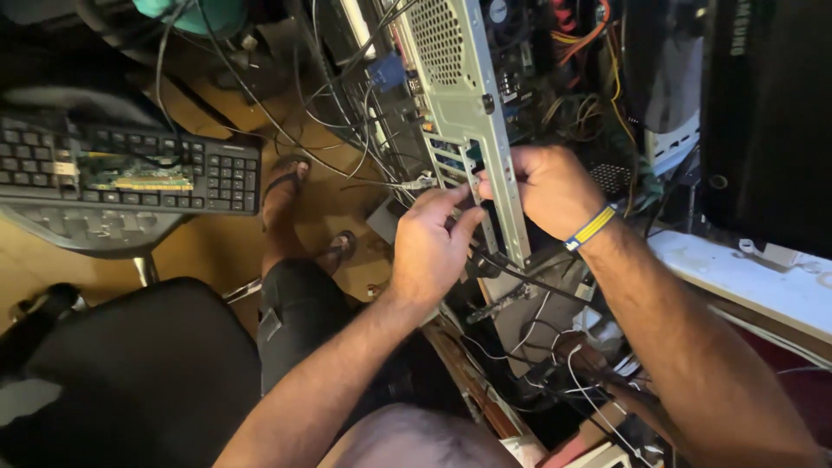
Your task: Clean a computer expansion card with a brush and install it into a PC case using a power screwdriver
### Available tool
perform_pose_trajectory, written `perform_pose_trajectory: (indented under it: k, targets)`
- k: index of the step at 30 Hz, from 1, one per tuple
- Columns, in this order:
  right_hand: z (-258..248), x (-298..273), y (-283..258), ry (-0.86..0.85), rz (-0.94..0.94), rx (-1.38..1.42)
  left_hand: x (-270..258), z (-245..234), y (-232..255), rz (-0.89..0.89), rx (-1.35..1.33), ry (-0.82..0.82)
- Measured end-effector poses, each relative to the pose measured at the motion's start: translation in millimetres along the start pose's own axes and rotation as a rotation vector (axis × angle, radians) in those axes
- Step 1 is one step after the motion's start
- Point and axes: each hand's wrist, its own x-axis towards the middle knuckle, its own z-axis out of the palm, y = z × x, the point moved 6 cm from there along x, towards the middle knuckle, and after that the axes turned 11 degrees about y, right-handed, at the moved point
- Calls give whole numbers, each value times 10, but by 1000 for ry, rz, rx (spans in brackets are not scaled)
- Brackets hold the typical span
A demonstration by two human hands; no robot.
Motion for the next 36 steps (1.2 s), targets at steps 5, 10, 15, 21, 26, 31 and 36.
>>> perform_pose_trajectory:
  k: [5, 10, 15, 21, 26, 31, 36]
  targets:
    - [13, 20, -33, 25, -46, -45, -1, -39, 21, 4, 104, -33]
    - [72, -2, 143, 68, -93, -97, -352, -492, 350, 79, 197, -45]
    - [-74, 201, 247, 149, -171, -252, -661, -1441, 551, 91, 283, 39]
    - [-813, -506, -581, 269, 12, 1, -578, -2353, 694, -295, 98, 256]
    - [-1369, -624, -1664, 395, -121, -5, -46, -2684, 1018, -182, 88, 270]
    - [-2079, -409, -3277, 594, -467, -102, 685, -2897, 1968, 323, 238, 239]
    - [-2737, 402, -4624, 984, -1122, -387, 1773, -2927, 3805, 1020, 413, 286]
